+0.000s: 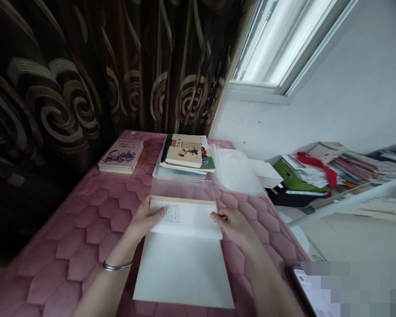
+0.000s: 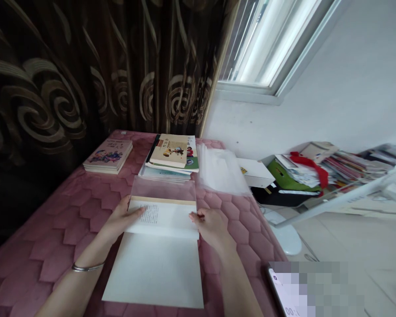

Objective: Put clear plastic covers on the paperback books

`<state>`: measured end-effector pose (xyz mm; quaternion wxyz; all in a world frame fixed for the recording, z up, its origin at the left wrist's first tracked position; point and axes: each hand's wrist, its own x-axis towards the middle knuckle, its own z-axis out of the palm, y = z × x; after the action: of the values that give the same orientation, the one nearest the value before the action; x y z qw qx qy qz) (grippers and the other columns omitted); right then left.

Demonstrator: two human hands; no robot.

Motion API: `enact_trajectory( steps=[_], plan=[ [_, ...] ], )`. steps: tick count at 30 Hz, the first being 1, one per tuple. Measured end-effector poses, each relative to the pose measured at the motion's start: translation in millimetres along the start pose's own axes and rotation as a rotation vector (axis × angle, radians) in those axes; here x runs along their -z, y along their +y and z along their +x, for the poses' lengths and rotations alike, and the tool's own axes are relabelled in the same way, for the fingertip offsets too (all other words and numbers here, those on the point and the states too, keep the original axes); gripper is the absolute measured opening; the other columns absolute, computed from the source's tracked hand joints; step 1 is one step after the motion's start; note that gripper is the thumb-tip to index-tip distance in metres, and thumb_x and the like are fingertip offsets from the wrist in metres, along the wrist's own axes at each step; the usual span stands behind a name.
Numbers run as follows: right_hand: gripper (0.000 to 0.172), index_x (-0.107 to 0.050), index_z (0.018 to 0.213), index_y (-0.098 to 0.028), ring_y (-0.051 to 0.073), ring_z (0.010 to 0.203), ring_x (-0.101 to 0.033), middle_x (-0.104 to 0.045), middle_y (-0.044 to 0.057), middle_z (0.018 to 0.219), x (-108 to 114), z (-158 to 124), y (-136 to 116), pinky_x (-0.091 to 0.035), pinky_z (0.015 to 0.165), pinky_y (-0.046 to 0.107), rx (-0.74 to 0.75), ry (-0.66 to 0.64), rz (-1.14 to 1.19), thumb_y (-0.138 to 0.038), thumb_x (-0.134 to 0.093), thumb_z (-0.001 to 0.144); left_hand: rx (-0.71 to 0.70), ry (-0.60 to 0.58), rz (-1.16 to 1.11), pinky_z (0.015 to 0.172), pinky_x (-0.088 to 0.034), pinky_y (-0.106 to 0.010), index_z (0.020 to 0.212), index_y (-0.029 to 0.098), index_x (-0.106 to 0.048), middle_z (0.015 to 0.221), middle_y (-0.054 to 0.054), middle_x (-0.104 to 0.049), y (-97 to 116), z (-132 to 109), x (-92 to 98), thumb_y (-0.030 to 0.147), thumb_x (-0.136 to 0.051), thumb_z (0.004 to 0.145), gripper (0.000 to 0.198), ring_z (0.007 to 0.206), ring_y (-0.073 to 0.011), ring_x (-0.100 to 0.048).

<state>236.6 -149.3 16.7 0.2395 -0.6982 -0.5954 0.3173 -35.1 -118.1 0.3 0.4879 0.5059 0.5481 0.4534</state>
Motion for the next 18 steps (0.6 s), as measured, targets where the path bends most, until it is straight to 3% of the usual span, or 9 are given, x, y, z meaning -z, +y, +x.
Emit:
enact_trajectory(
  steps=[4, 12, 18],
  plan=[
    [0.039, -0.057, 0.055, -0.021, 0.017, 0.060, -0.056, -0.061, 0.001, 0.058, 7.6, -1.6, -3.3, -0.036, 0.055, 0.028, 0.017, -0.020, -0.019, -0.054, -0.052, 0.076, 0.071, -0.068, -0.159, 0.071, -0.052, -0.031, 0.096, 0.017, -0.053, 0.089, -0.005, -0.069, 0.3, -2.0, -2.1, 0.027, -0.073, 0.058, 0.044, 0.080, -0.0206, -0.066],
    [0.037, -0.054, 0.057, -0.022, 0.016, 0.059, -0.054, -0.057, 0.000, 0.058, 1.3, 5.3, 7.1, -0.036, 0.056, 0.028, 0.030, -0.010, -0.006, -0.052, -0.050, 0.078, 0.045, 0.063, -0.089, 0.071, -0.051, -0.031, 0.091, 0.015, -0.056, 0.087, -0.006, -0.071, -12.2, 2.0, -6.3, 0.023, -0.072, 0.058, 0.037, 0.080, -0.0213, -0.067],
    [0.032, -0.056, 0.065, -0.022, 0.017, 0.067, -0.059, -0.063, 0.000, 0.067, 5.3, 7.0, 11.4, -0.042, 0.059, 0.028, 0.007, 0.042, 0.040, -0.053, -0.060, 0.072, 0.042, 0.104, -0.006, 0.065, -0.049, -0.029, 0.086, 0.018, -0.058, 0.078, -0.001, -0.070, -3.4, -2.2, -7.9, 0.023, -0.068, 0.062, 0.027, 0.074, -0.0202, -0.066]
  ],
)
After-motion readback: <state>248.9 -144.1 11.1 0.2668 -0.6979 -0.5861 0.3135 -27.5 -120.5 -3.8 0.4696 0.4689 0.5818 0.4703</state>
